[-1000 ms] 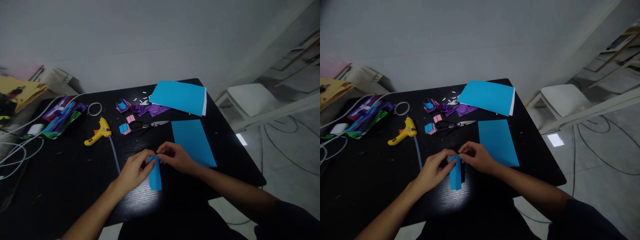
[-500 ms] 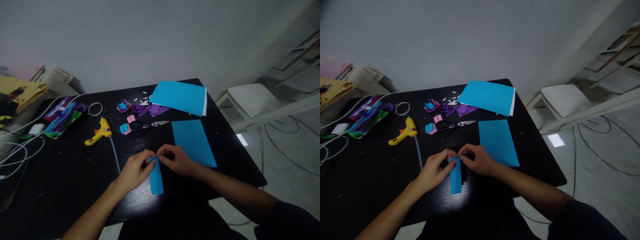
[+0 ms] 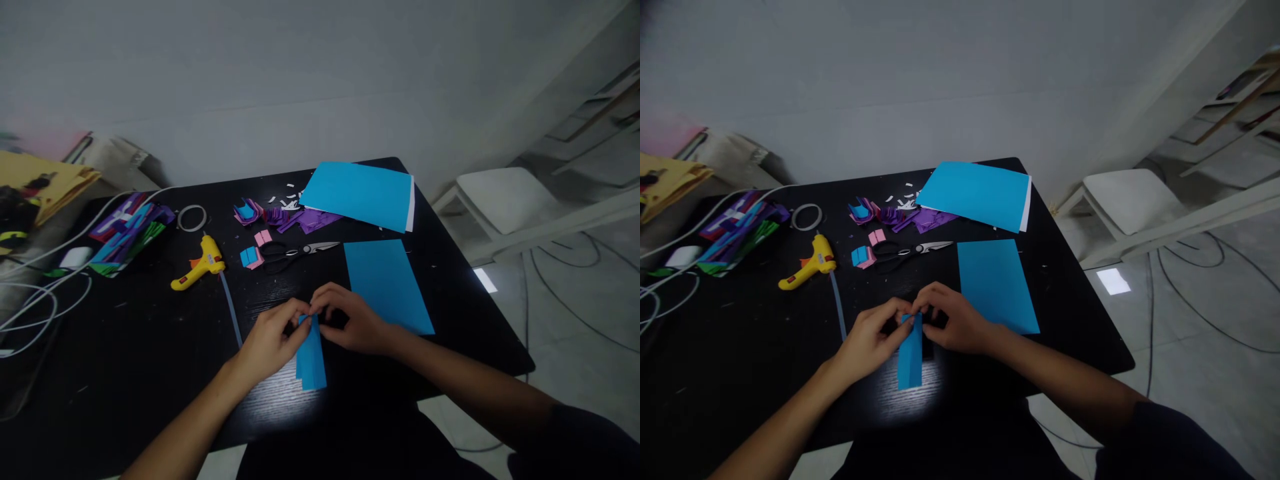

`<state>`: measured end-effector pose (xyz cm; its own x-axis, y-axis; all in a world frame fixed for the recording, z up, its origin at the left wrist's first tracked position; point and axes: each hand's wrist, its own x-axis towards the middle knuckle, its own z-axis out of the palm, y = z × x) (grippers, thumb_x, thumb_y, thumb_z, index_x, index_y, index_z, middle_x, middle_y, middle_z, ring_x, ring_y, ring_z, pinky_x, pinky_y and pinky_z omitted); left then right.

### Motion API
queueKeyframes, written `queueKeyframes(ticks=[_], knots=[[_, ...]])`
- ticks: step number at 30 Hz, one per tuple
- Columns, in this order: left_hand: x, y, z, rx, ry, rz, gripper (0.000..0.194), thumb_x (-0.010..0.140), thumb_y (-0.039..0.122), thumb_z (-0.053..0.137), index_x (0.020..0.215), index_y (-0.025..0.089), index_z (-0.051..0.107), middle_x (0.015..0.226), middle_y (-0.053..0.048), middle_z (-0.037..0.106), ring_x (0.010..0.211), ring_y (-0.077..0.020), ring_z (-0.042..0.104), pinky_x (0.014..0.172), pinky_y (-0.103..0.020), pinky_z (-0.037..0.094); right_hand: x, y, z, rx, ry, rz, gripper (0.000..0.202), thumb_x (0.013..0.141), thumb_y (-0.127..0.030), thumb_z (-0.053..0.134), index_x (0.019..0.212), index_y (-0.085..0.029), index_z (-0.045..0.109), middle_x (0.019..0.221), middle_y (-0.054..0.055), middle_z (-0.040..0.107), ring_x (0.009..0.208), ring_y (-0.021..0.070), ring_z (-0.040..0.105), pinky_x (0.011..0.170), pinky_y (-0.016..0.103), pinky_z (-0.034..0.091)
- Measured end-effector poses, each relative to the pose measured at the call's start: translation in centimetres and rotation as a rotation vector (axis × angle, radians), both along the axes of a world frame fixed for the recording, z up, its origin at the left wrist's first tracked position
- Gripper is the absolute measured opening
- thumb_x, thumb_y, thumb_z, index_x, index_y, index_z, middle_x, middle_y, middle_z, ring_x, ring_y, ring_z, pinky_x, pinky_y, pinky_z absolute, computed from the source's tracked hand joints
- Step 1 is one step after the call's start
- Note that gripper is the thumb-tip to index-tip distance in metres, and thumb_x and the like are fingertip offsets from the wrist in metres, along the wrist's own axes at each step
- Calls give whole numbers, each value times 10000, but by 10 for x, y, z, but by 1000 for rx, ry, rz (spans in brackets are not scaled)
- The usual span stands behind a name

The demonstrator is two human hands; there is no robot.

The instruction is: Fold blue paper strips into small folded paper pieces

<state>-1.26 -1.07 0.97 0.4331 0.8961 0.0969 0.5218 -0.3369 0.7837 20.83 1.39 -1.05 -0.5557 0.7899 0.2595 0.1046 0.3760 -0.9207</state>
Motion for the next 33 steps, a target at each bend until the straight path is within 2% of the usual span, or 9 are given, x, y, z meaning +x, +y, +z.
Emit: queueKeyframes(ticks=[3, 9, 30, 33], knots=[[0, 1, -1, -3, -2, 4, 123, 982, 196, 576, 1056, 214, 672, 773, 38, 616, 665, -119, 619, 604, -205, 472, 0, -1, -3, 60, 6, 36, 339, 840, -29, 659, 1096, -248, 693, 1152, 58, 618, 967, 179, 651, 740, 297, 575], [1, 1, -1, -16, -14, 18, 139, 955, 173, 559, 1034, 208, 669, 772, 36, 619, 656, -115, 611, 585, -196, 461, 1, -1, -5, 113, -2, 32, 328, 877, -32, 656, 1120, -243, 720, 1163, 69, 624, 1063, 205, 663, 878, 362, 581], [1, 2, 0, -35, -36, 13, 132, 967, 184, 559, 1032, 207, 672, 767, 37, 612, 662, -117, 614, 596, -196, 475, 0, -2, -1, 101, -20, -10, 308, 858, -45, 656, 1082, -245, 722, 1128, 66, 653, 1010, 206, 677, 866, 366, 583], [0, 1, 0, -52, -28, 14, 128, 978, 193, 560, 1039, 212, 671, 773, 35, 612, 674, -119, 616, 584, -188, 473, 0, -2, -1, 87, -32, -24, 310, 853, -51, 654, 1083, -245, 730, 1102, 63, 652, 944, 192, 668, 806, 341, 585]])
